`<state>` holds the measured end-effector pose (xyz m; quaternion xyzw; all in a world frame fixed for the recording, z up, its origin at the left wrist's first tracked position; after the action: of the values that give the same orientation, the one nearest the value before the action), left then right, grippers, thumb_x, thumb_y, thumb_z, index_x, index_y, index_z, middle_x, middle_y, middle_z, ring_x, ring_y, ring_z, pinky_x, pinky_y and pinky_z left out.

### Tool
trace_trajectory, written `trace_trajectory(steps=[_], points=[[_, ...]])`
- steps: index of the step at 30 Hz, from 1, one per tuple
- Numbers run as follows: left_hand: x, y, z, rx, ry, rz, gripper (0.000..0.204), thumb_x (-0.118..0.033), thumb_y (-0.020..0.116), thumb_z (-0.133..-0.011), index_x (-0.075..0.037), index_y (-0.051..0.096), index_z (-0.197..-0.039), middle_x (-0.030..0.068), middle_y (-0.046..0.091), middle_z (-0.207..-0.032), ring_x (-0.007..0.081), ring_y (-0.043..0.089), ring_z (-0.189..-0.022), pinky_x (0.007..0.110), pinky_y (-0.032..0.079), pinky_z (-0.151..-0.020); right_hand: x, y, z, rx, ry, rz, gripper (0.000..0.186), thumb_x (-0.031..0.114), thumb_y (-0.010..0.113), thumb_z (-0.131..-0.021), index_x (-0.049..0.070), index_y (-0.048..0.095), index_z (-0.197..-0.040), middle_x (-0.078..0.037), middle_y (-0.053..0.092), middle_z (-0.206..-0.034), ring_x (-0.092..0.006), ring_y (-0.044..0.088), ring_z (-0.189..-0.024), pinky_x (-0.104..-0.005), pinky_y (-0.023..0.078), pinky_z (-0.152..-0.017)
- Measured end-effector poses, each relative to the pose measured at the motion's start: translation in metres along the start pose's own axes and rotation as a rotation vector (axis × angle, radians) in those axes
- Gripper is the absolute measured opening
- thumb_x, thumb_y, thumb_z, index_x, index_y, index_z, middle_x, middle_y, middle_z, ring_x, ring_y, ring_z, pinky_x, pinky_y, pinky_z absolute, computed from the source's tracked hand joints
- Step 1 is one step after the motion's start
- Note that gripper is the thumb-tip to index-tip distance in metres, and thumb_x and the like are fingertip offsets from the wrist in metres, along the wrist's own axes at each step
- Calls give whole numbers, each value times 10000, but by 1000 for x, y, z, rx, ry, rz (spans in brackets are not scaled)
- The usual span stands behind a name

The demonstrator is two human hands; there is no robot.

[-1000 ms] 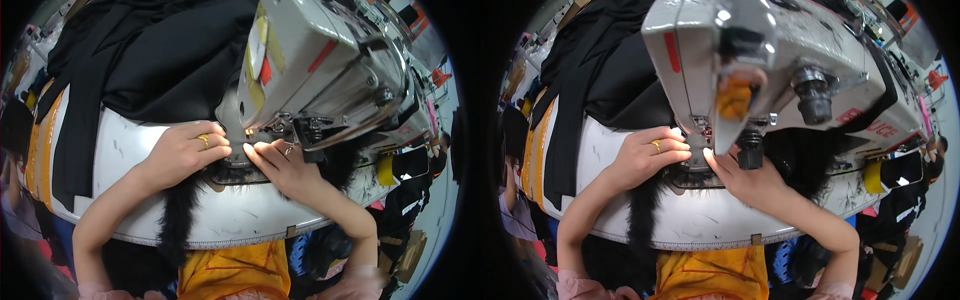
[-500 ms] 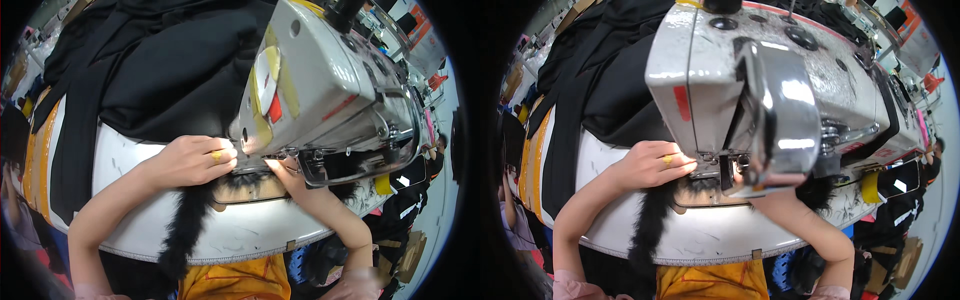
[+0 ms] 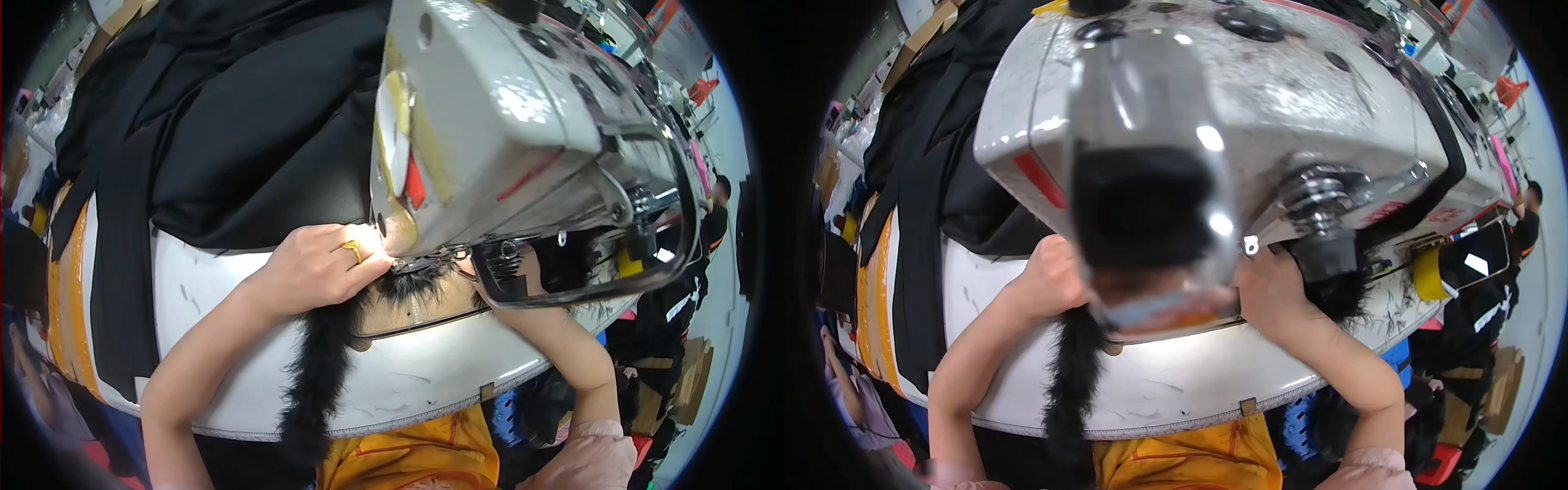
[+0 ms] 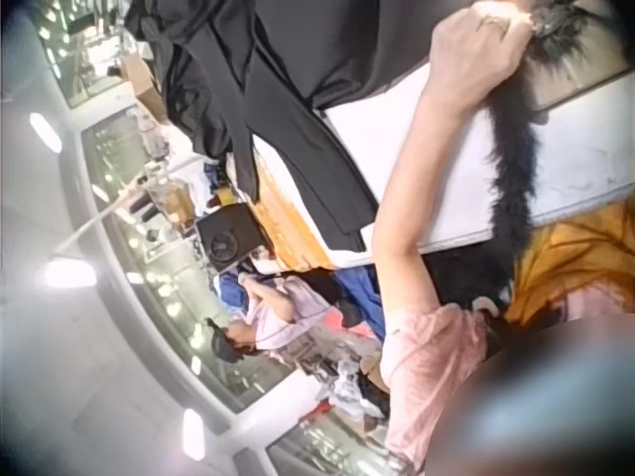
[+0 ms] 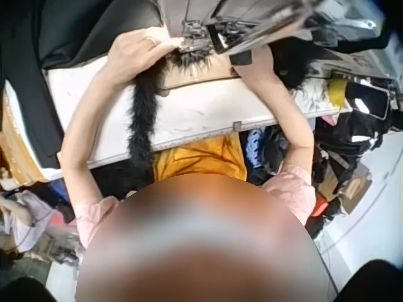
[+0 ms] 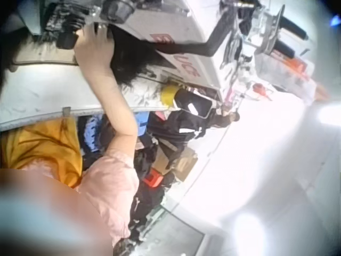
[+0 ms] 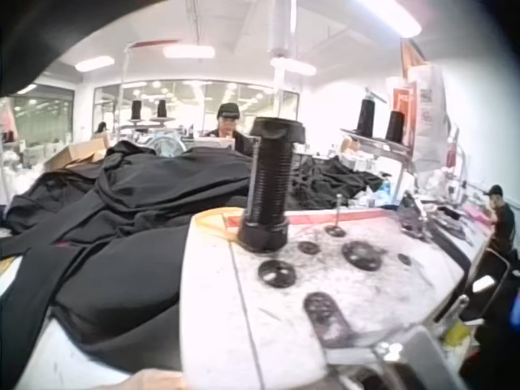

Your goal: Sewing a strip of faux fur onto a garment using an industrial sewing machine.

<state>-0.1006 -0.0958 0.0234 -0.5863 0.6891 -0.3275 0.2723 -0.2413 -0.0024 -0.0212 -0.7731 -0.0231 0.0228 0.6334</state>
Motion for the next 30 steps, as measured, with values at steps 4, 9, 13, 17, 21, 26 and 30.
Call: trace_trajectory(steps=[4,9,13,17,21,26,30], points=[[5,9,-2,82,-89,136,201,-114,706,-762,-133,710,-962,-15,657,-821,155,651,-796,281,546,-657,8,-9,-8,-236,-76,153,93,129,667,-718,93,694,-800,-37,618,-1047,-242,582,-934,-348,534,-654],[-3,-2,-7,35,33,-54,219,-121,713,-762,-120,715,-980,-3,657,-833,159,653,-799,291,547,-634,15,-20,-11,-341,-149,241,79,133,685,-674,72,637,-661,-38,581,-998,-219,577,-926,-291,543,-624],[-2,0,-5,64,15,-57,234,-122,707,-773,-112,711,-1007,8,660,-857,163,654,-779,285,542,-618,18,-28,-14,-377,-182,205,94,130,678,-669,61,628,-631,-46,577,-1005,-218,581,-939,-281,563,-661],[-1,1,-3,78,-30,-12,203,-121,699,-798,-110,708,-1001,17,660,-853,164,656,-772,289,538,-613,11,-19,-18,-357,-130,107,96,143,683,-662,78,631,-615,-37,587,-960,-217,587,-936,-284,561,-678],[3,0,-7,39,-56,-18,210,-136,711,-807,-110,710,-1016,28,656,-841,184,654,-767,309,540,-621,0,-16,-18,-403,-114,53,96,158,696,-716,80,655,-680,-24,595,-922,-214,605,-912,-306,562,-728],[6,8,-4,140,-277,104,291,-111,728,-775,-92,671,-1059,61,648,-921,241,629,-904,348,550,-718,2,-24,-13,-266,-2,-50,189,138,656,-831,105,721,-1005,-17,637,-986,-185,632,-982,-324,533,-787],[-5,2,-2,166,-367,37,441,22,699,-701,-105,619,-1116,68,626,-1007,277,608,-993,378,540,-821,83,-73,30,-439,-396,-77,375,162,660,-831,189,720,-1200,-1,687,-1213,-117,665,-978,-298,519,-758]])
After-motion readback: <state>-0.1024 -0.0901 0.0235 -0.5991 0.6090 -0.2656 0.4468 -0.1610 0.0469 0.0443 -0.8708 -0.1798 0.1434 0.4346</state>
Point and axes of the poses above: each hand's wrist, its own z-axis away from the middle knuckle, its own y-axis out of the palm, x = y × z, the point moved 10 cm from there along -z, towards the middle knuckle
